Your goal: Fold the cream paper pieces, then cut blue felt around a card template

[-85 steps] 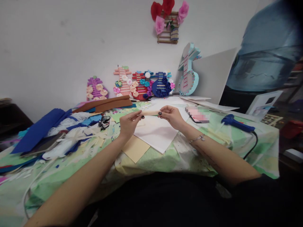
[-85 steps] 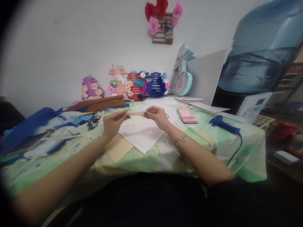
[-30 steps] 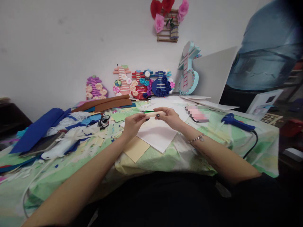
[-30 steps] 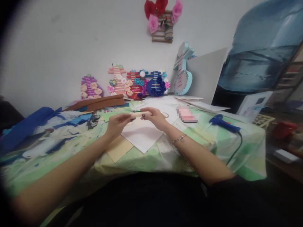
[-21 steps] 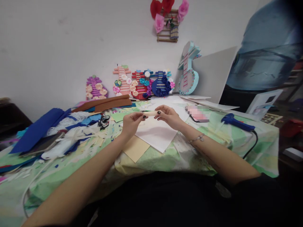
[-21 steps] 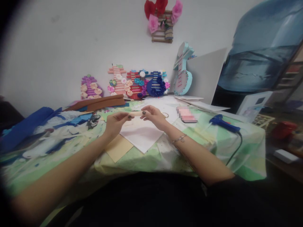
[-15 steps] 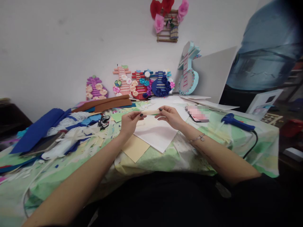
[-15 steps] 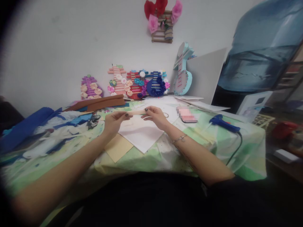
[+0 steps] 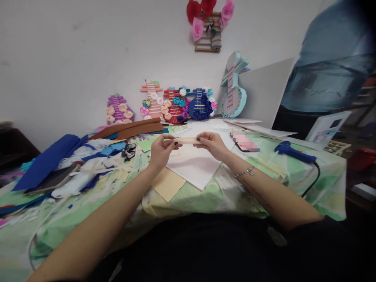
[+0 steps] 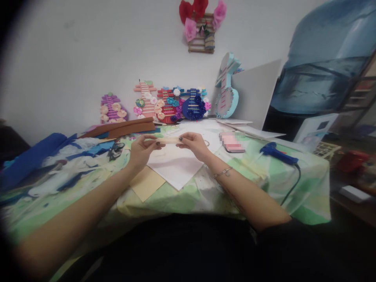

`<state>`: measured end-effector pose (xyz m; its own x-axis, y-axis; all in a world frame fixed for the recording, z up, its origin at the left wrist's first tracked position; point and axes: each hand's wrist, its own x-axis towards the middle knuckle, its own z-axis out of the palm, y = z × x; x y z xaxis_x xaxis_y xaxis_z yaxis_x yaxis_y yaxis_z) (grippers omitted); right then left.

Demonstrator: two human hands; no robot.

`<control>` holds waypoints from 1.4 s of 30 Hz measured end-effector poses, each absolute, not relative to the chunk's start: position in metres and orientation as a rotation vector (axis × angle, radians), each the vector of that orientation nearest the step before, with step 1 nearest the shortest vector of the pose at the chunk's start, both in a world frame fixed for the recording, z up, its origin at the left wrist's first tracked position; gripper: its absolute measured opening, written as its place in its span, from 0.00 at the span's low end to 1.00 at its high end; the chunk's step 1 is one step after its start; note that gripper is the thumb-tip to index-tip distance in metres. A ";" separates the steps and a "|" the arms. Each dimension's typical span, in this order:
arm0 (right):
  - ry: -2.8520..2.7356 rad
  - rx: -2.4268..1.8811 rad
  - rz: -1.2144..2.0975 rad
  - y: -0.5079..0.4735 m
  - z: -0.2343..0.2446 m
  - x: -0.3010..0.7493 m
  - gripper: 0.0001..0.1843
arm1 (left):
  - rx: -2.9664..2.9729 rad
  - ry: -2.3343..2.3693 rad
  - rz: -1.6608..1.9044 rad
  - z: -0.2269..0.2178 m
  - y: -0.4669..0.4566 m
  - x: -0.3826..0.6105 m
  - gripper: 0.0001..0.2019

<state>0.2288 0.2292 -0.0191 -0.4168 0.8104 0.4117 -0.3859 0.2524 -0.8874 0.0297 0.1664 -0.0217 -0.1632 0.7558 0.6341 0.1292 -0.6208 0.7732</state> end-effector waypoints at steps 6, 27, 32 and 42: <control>-1.429 -0.425 1.407 0.230 -0.019 0.229 0.17 | 1.731 0.981 1.807 -0.022 0.165 0.030 0.17; -1.424 -0.434 1.387 0.229 -0.018 0.228 0.12 | 1.979 1.097 1.892 -0.024 0.165 0.025 0.09; -1.426 -0.443 1.388 0.230 -0.019 0.228 0.12 | 1.997 1.114 1.899 -0.022 0.163 0.025 0.13; -1.442 -0.462 1.382 0.229 -0.019 0.228 0.10 | 2.004 1.183 1.851 -0.024 0.168 0.023 0.09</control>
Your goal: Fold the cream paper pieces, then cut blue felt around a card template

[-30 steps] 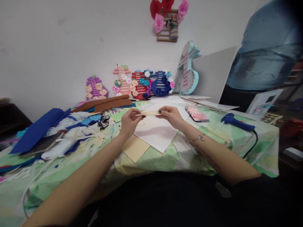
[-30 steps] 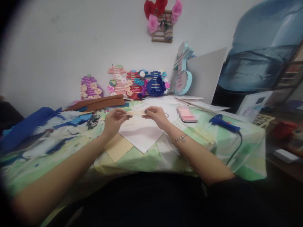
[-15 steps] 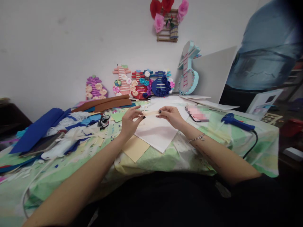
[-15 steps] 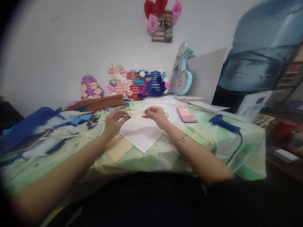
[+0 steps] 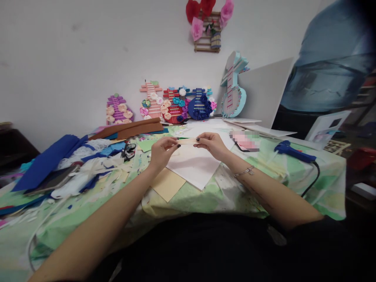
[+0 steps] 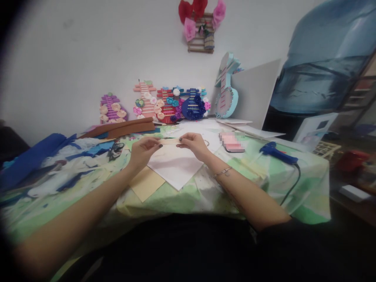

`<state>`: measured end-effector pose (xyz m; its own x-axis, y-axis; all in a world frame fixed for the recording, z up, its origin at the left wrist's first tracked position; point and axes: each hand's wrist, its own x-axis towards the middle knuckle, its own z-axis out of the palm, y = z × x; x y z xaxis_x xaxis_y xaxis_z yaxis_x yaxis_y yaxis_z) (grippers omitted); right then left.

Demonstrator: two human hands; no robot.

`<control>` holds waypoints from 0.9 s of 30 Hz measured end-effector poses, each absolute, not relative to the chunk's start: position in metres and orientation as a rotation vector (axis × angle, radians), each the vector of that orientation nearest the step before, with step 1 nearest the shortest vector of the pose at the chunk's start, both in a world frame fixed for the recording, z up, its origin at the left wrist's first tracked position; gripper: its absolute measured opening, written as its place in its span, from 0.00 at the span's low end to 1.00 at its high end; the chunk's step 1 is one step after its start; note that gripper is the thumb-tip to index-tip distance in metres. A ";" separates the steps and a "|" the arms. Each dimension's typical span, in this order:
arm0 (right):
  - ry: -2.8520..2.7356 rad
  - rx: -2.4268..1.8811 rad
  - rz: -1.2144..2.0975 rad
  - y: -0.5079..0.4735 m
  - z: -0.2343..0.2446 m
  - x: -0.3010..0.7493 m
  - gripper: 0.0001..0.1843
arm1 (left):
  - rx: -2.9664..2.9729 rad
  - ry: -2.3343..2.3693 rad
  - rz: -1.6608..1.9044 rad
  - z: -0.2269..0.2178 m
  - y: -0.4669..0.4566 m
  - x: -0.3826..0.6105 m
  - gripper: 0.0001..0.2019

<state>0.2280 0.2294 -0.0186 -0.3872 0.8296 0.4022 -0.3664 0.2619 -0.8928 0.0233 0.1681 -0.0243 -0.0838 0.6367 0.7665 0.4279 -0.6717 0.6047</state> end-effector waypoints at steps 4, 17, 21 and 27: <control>-1.452 -0.463 1.376 0.229 -0.019 0.228 0.10 | 1.943 1.212 1.841 -0.024 0.168 0.024 0.10; -1.558 -0.433 1.283 0.229 -0.020 0.229 0.17 | 1.780 1.222 1.898 -0.022 0.167 0.025 0.12; -1.603 -0.423 1.221 0.230 -0.022 0.229 0.19 | 1.725 1.175 1.907 -0.023 0.169 0.024 0.15; -1.660 -0.423 1.179 0.229 -0.021 0.230 0.22 | 1.689 1.163 1.859 -0.023 0.169 0.025 0.13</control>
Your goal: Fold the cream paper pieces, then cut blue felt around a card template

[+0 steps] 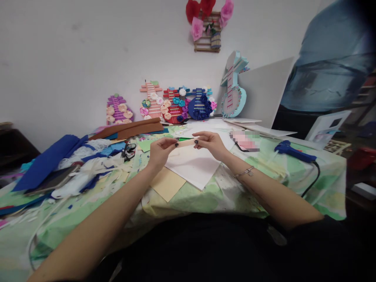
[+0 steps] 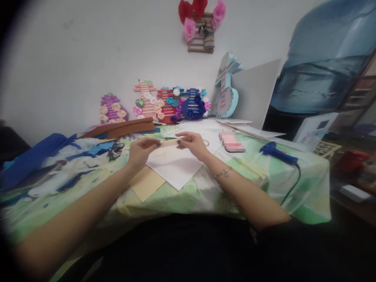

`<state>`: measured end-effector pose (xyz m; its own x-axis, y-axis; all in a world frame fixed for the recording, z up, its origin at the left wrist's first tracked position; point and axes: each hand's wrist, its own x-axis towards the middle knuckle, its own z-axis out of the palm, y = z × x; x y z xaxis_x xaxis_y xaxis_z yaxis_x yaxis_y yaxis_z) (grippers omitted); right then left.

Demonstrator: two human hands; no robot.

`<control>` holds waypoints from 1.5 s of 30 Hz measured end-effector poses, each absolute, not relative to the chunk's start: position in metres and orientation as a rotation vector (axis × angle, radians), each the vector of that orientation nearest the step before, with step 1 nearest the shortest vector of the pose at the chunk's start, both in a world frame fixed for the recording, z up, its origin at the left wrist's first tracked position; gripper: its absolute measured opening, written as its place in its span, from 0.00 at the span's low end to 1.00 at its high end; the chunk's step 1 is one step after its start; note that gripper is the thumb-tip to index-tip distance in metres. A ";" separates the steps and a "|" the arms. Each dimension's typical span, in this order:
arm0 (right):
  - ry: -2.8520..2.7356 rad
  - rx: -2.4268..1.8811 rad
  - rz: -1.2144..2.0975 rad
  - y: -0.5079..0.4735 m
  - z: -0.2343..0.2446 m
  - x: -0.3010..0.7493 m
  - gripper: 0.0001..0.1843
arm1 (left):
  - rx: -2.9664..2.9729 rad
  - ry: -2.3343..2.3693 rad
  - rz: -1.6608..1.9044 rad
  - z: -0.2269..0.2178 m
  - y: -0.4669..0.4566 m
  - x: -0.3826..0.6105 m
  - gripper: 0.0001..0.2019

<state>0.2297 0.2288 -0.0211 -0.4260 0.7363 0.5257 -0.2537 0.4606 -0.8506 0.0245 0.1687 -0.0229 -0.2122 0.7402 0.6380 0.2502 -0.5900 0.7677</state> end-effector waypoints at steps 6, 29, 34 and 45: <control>-1.701 -0.469 1.128 0.229 -0.021 0.229 0.17 | 1.698 1.162 1.829 -0.022 0.167 0.025 0.12; -2.155 -0.426 0.953 0.228 -0.026 0.228 0.08 | 1.830 1.197 1.154 -0.030 0.161 0.029 0.17; -2.242 -0.406 0.866 0.225 -0.025 0.228 0.10 | 1.921 1.206 1.069 -0.030 0.159 0.030 0.14; -2.212 -0.525 0.713 0.229 -0.025 0.226 0.11 | 1.917 1.232 1.407 -0.029 0.165 0.030 0.10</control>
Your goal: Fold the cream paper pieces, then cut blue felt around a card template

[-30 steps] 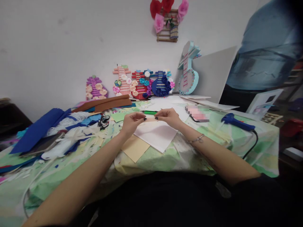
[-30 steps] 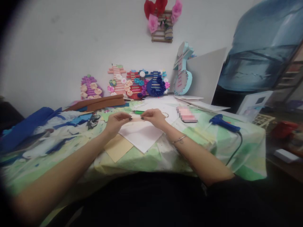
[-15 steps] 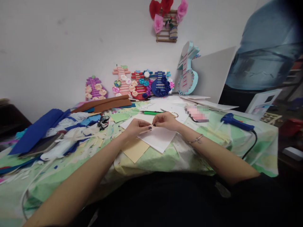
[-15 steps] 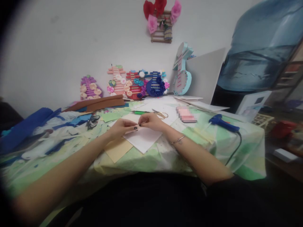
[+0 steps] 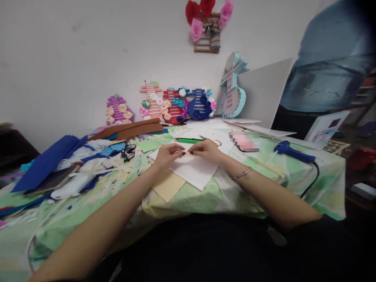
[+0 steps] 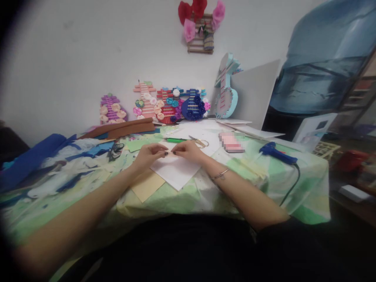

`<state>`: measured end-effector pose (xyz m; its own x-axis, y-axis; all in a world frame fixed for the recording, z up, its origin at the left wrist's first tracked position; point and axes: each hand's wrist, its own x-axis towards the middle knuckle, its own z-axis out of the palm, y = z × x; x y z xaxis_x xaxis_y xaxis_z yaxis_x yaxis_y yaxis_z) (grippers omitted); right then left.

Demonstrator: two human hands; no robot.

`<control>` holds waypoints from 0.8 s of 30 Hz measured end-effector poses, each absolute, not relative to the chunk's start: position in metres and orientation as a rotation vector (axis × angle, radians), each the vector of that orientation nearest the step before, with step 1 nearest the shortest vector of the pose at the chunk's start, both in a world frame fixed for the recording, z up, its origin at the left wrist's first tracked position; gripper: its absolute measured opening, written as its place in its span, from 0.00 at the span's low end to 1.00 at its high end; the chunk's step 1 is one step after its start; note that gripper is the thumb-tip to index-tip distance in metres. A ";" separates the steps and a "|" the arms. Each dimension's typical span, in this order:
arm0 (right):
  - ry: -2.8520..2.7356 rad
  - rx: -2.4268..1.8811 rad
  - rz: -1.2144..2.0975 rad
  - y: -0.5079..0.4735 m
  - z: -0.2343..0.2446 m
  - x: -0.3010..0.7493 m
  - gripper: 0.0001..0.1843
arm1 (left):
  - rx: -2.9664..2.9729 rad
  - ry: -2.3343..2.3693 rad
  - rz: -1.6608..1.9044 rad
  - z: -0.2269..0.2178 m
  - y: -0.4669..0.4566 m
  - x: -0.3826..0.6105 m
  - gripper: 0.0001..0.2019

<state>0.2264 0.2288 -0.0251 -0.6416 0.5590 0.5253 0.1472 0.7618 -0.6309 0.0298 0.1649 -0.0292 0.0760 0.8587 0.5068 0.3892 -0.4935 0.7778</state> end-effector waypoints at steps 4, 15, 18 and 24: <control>-2.210 -0.556 0.682 0.232 -0.027 0.227 0.12 | 1.935 1.227 1.432 -0.029 0.166 0.028 0.09; -2.115 -1.084 0.376 0.253 -0.021 0.245 0.13 | 1.955 1.331 1.392 -0.031 0.169 0.031 0.09; -2.042 -1.388 0.208 0.269 -0.019 0.263 0.08 | 1.950 1.386 1.357 -0.034 0.170 0.031 0.10; -2.114 -1.737 0.121 0.284 -0.019 0.270 0.16 | 1.962 1.560 1.129 -0.031 0.183 0.038 0.08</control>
<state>0.2703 0.2840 -0.0194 -0.1479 0.9572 0.2487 0.9225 0.2242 -0.3142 0.0376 0.1827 -0.0311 0.0560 0.9363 0.3468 0.6222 -0.3044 0.7212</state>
